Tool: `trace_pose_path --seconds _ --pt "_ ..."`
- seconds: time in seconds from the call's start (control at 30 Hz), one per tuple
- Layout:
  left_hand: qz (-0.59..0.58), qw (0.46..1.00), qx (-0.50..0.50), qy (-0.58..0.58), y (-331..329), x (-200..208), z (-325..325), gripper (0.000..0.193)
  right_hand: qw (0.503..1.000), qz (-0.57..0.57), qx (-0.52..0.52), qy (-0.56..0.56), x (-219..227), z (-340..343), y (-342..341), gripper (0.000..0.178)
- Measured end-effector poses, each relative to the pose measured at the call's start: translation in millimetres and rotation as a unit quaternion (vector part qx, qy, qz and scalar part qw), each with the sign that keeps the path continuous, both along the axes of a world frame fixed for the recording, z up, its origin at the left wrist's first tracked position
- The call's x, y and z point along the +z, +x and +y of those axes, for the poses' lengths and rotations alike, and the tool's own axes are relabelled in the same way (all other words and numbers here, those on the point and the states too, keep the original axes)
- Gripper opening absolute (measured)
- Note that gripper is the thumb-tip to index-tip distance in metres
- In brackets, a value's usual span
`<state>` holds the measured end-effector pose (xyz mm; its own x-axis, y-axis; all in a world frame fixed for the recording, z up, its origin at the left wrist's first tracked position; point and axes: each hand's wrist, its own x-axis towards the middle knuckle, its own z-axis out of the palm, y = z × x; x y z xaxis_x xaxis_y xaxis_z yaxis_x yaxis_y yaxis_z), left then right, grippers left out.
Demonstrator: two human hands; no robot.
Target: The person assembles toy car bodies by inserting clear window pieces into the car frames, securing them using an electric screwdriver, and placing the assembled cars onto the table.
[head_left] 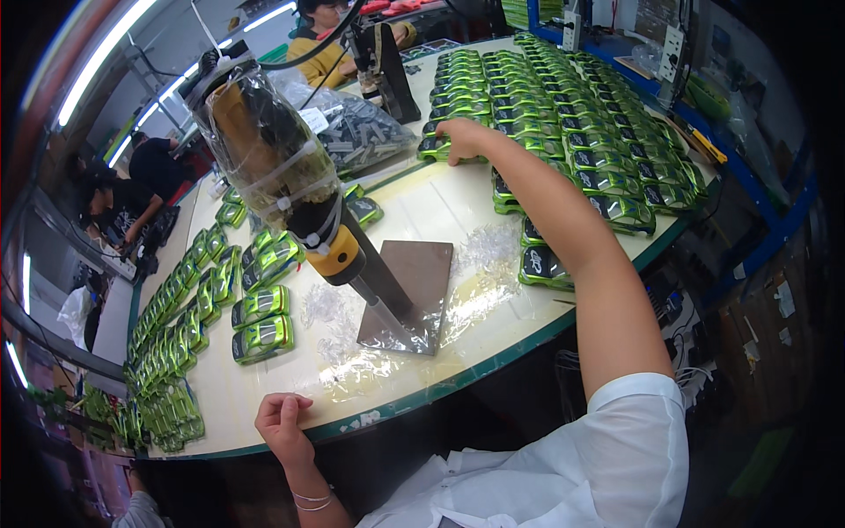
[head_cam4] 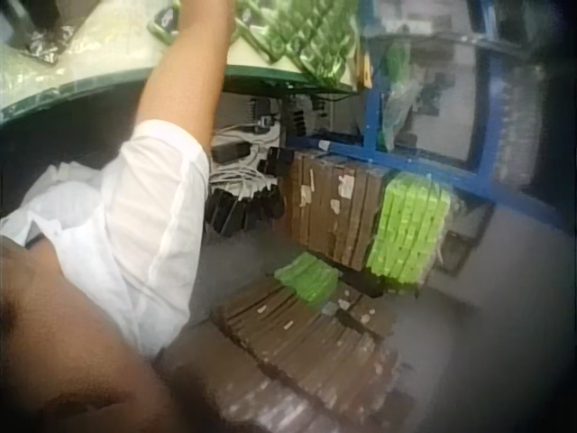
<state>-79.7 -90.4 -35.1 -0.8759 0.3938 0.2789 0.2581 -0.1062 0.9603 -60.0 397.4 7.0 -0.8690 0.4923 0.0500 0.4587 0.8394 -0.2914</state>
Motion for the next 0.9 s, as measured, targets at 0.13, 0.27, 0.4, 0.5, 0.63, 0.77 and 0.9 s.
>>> trace_pose_path --seconds 0.13,0.27,0.4,0.5,0.63,0.77,0.9 --pt "0.004 1.0 0.008 0.001 2.6 -1.0 1.3 0.012 0.979 -0.026 -0.082 0.184 3.3 2.7 -0.2 0.055" --pt "0.013 1.0 0.011 -0.006 -0.1 -5.0 -1.0 0.011 0.99 0.038 -0.031 0.133 26.6 1.4 17.9 0.049" --pt "0.013 1.0 -0.01 -0.007 0.7 -0.5 1.9 0.009 0.996 0.057 0.043 0.047 48.3 -27.1 83.2 0.052" --pt "0.006 1.0 -0.013 -0.009 -3.6 -1.8 -0.8 0.008 0.998 0.009 0.044 -0.038 51.6 -49.3 121.3 0.054" --pt "-0.002 1.0 -0.017 -0.02 -3.1 2.8 0.2 0.009 0.997 0.025 0.074 -0.015 35.4 -49.3 159.5 0.057" --pt "-0.003 1.0 -0.016 -0.01 -1.7 -0.3 -3.3 0.009 0.999 0.019 0.033 -0.036 32.4 -48.9 166.2 0.06" --pt "-0.002 1.0 -0.015 -0.009 -0.8 -3.2 -4.6 0.009 0.993 0.04 0.016 -0.107 42.4 -34.6 164.1 0.061"
